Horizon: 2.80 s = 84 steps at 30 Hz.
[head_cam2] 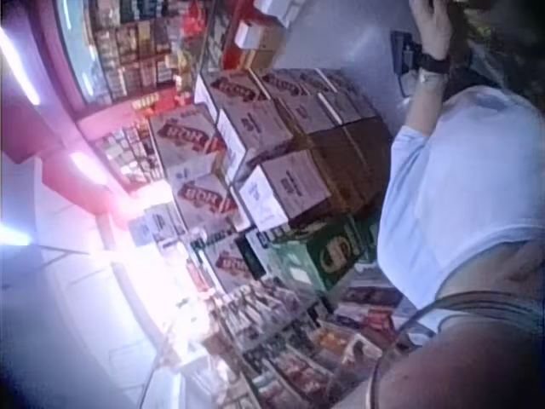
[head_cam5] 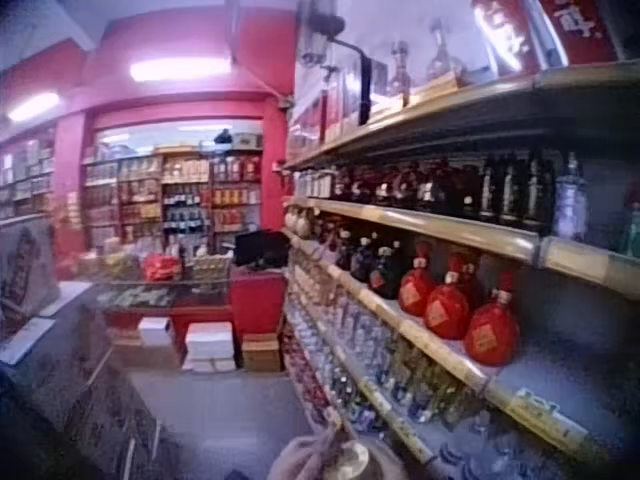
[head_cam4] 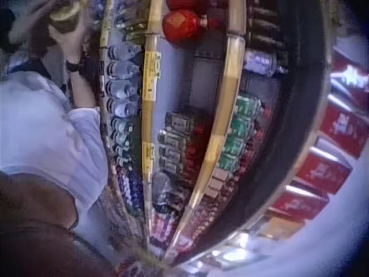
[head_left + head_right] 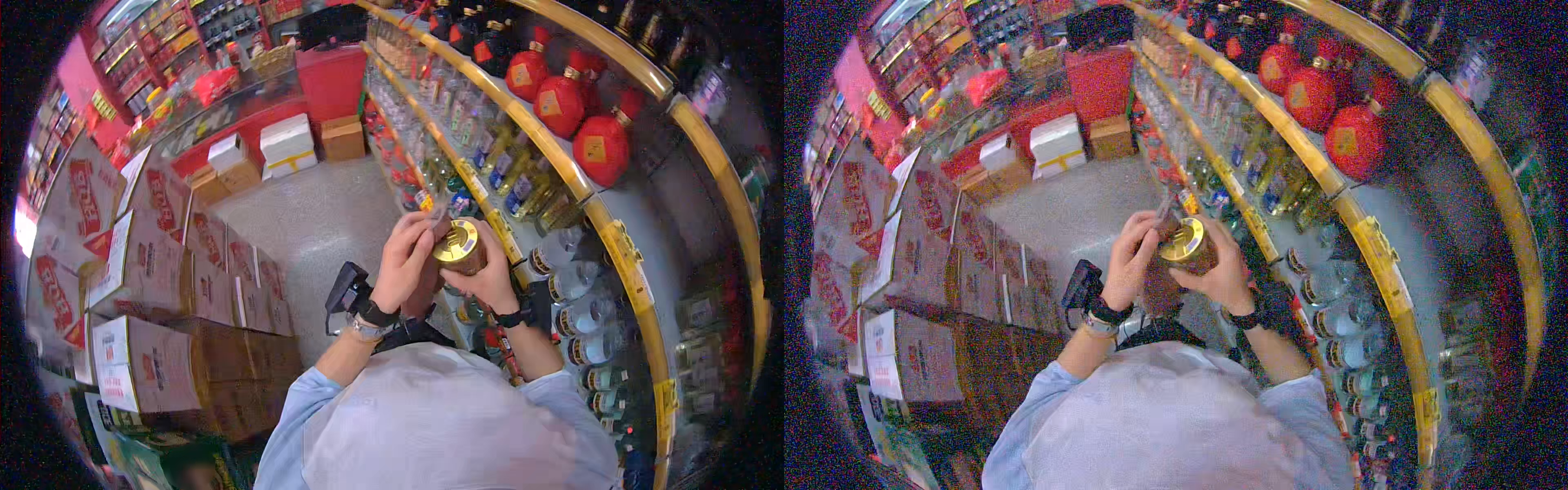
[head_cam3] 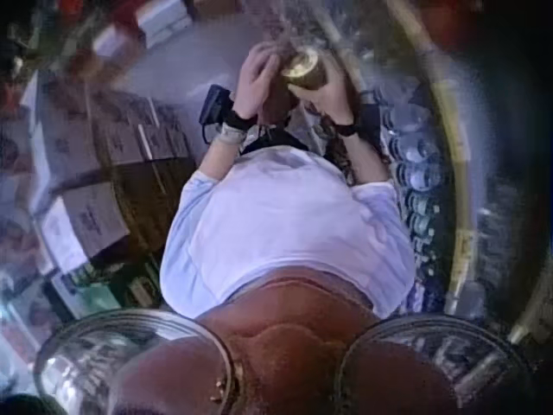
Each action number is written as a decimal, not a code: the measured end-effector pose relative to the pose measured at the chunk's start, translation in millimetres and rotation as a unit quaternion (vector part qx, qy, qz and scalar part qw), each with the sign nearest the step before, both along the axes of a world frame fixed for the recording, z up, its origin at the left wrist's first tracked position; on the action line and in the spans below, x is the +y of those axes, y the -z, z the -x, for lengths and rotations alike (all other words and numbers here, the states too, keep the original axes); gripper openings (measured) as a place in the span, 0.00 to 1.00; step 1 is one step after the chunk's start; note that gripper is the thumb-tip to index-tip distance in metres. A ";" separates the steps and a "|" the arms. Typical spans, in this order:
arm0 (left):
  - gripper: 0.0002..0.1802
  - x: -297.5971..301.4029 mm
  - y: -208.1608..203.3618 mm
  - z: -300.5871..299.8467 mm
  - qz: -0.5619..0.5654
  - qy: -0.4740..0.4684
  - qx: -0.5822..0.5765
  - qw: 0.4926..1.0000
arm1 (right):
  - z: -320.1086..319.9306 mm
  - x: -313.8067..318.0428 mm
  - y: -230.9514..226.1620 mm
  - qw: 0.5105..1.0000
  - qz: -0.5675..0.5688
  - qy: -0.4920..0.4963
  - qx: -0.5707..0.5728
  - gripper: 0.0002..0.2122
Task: Stocking small gold-capped jars onto a store shelf.
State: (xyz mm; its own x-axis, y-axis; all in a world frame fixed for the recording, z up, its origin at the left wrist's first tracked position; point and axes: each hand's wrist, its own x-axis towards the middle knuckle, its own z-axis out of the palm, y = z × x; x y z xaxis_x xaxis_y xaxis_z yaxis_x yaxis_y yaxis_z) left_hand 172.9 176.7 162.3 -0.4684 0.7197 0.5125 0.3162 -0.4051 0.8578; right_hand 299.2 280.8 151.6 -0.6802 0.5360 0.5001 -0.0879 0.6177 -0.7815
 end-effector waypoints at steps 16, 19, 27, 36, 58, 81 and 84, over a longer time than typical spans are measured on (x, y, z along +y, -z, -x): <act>0.06 -22.3 9.8 -10.8 0.054 -0.118 0.107 0.986 | 0.7 -2.1 -7.3 0.995 -0.094 -0.004 -0.038 0.32; 0.06 -19.9 15.9 -9.5 0.050 -0.173 0.158 0.971 | 0.8 -4.3 -5.1 0.994 -0.104 0.028 -0.020 0.32; 0.07 -12.7 19.4 8.0 0.044 -0.171 0.181 0.968 | 5.0 -2.1 -8.0 0.992 -0.118 -0.031 -0.040 0.32; 0.06 -20.3 13.3 -0.1 0.025 -0.115 0.092 0.989 | 14.5 6.7 -7.2 0.993 -0.105 -0.027 -0.049 0.33; 0.06 -7.2 7.3 19.1 0.026 -0.110 0.098 0.989 | 33.9 14.3 2.5 0.989 -0.096 -0.066 -0.094 0.34; 0.05 -29.2 26.7 28.1 0.065 -0.214 0.170 0.960 | 38.2 -1.1 -7.0 0.992 -0.099 -0.046 -0.059 0.31; 0.05 -32.8 22.9 30.2 0.078 -0.196 0.148 0.966 | 42.7 -3.1 -7.4 0.992 -0.100 -0.057 -0.055 0.31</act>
